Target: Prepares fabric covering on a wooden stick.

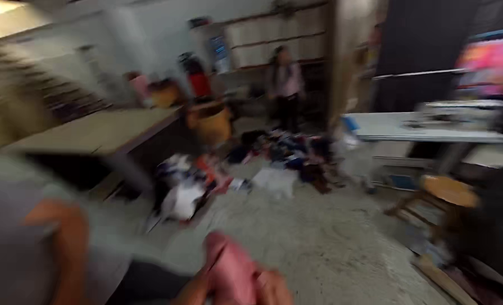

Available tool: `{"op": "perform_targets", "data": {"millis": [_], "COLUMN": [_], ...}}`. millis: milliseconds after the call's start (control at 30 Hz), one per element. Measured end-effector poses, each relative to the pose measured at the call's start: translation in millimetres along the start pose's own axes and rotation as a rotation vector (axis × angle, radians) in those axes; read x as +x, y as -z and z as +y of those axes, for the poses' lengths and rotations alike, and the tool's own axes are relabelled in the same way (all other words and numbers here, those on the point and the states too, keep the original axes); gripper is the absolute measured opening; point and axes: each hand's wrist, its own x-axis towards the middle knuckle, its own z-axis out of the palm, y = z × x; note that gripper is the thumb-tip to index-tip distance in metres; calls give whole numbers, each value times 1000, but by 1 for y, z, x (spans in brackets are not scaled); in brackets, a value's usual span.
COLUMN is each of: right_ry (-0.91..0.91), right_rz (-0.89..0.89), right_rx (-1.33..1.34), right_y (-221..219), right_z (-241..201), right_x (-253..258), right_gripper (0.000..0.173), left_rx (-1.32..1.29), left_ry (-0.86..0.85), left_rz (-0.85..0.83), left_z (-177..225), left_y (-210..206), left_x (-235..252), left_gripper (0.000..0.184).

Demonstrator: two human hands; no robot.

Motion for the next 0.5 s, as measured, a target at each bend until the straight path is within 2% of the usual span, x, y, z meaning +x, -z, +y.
{"op": "perform_targets", "data": {"millis": [67,167,300,400,500], "right_ry": [-2,9,57,137,217], "right_rz": [-130,-263,-360,-384,-373], "right_rx": [139,257,301,302,294], "right_y": [-3,-9,-17,-23,-28], "right_z": [23,32,26,11,-20], "right_x": [7,17,23,34,53], "right_gripper": [69,68,69,72,66], "left_rx": [54,35,256,407,464], "left_ry": [6,-37,-66,-45,-55], "left_rz": [52,27,26,-9,13], "left_z": [-8,1,21,34,44], "left_y": [7,37,61,70,73], "left_x": [-2,22,39,45,49], "left_gripper": [18,37,18,15,16]}}
